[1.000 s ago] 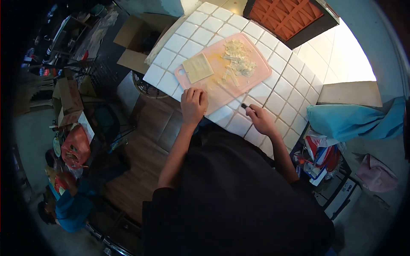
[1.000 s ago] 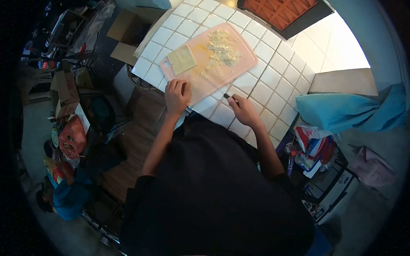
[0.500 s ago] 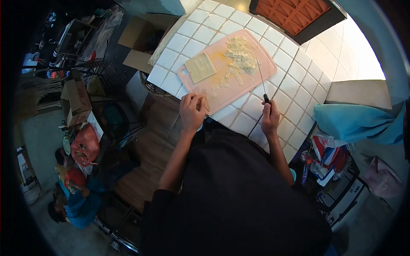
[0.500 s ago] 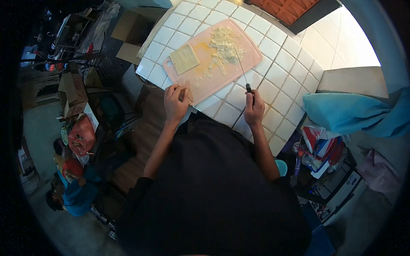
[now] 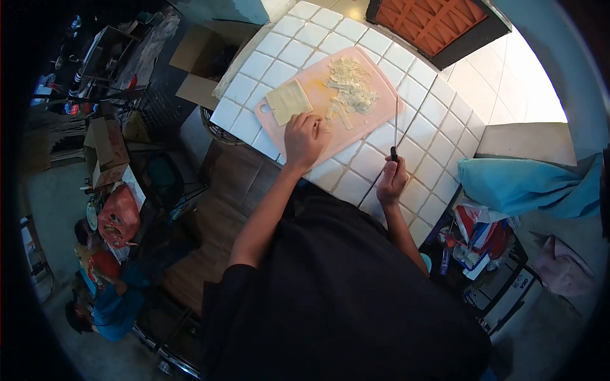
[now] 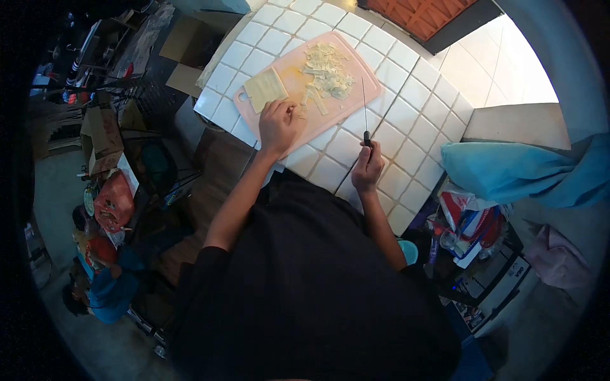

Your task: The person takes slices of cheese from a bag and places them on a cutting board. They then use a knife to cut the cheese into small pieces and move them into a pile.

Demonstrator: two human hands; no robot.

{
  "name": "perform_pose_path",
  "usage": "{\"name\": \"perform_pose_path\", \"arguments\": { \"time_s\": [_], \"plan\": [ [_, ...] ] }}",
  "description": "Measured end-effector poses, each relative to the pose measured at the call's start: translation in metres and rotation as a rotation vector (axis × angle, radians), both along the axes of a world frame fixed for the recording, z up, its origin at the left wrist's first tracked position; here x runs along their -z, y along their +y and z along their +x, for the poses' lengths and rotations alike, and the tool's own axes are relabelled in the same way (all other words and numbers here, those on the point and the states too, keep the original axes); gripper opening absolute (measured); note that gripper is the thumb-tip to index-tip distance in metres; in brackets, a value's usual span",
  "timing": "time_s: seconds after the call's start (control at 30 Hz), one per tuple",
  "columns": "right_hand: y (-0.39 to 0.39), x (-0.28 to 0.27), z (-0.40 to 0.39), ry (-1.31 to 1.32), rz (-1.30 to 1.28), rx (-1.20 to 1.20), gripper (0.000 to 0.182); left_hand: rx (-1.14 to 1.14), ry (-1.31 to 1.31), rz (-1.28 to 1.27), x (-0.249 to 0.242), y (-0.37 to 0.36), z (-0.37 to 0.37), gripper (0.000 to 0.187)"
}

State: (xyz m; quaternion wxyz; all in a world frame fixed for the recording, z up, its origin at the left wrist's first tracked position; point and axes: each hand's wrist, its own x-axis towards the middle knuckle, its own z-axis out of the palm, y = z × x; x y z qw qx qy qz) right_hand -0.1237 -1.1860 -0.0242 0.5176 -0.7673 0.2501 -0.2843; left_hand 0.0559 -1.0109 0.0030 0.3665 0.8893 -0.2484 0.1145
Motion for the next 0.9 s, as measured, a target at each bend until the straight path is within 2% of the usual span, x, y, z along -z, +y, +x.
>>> {"name": "perform_pose_path", "arguments": {
  "time_s": [0.1, 0.17, 0.27, 0.3, 0.37, 0.4, 0.47, 0.53, 0.6, 0.63, 0.7, 0.73, 0.8, 0.83, 0.9],
  "plan": [
    [0.001, -0.002, 0.000, 0.013, -0.011, 0.004, 0.027, 0.105, -0.058, -0.013, -0.010, -0.022, 0.008, 0.014],
    [0.002, -0.004, 0.001, 0.001, -0.008, 0.018, 0.028, 0.284, -0.094, 0.068, -0.012, -0.032, 0.011, 0.019],
    [0.001, 0.002, 0.002, 0.000, 0.026, 0.037, 0.029, 0.332, -0.042, 0.160, 0.002, -0.037, 0.006, 0.019],
    [0.003, 0.004, 0.002, -0.002, 0.064, 0.047, 0.030, 0.280, -0.032, 0.186, 0.003, -0.036, 0.004, 0.019],
    [0.003, 0.005, 0.002, -0.020, 0.128, 0.048, 0.032, 0.325, -0.183, 0.165, 0.006, -0.034, 0.004, 0.016],
    [0.004, 0.004, 0.007, -0.017, 0.123, 0.020, 0.032, 0.297, -0.180, 0.161, 0.007, -0.030, 0.007, 0.016],
    [0.003, 0.000, 0.004, -0.042, 0.092, 0.027, 0.032, 0.358, -0.240, 0.354, 0.013, -0.034, 0.004, 0.013],
    [0.002, -0.001, 0.004, -0.022, 0.102, 0.001, 0.032, 0.341, -0.261, 0.381, 0.010, -0.032, 0.004, 0.014],
    [0.000, 0.003, 0.004, -0.046, 0.077, -0.001, 0.032, 0.292, -0.239, 0.158, 0.009, -0.032, 0.004, 0.012],
    [0.000, 0.003, 0.005, -0.041, 0.078, -0.013, 0.032, 0.280, -0.233, 0.160, -0.002, -0.030, 0.002, 0.012],
    [0.000, 0.002, 0.006, -0.057, 0.161, -0.016, 0.032, 0.082, 0.079, -0.262, -0.020, -0.028, -0.003, 0.011],
    [-0.001, -0.001, 0.004, -0.053, 0.154, -0.025, 0.032, 0.073, 0.081, -0.268, -0.019, -0.024, -0.005, 0.011],
    [-0.004, -0.012, 0.002, 0.128, -0.014, -0.117, 0.032, -0.023, 0.548, -0.743, -0.020, -0.005, -0.001, 0.015],
    [-0.004, -0.018, 0.002, 0.127, -0.018, -0.129, 0.032, -0.061, 0.821, -0.851, -0.023, 0.013, 0.001, 0.019],
    [-0.007, -0.031, -0.001, 0.346, -0.016, -0.380, 0.031, -0.193, 0.959, -1.196, -0.023, 0.045, -0.005, 0.015]
  ]
}}
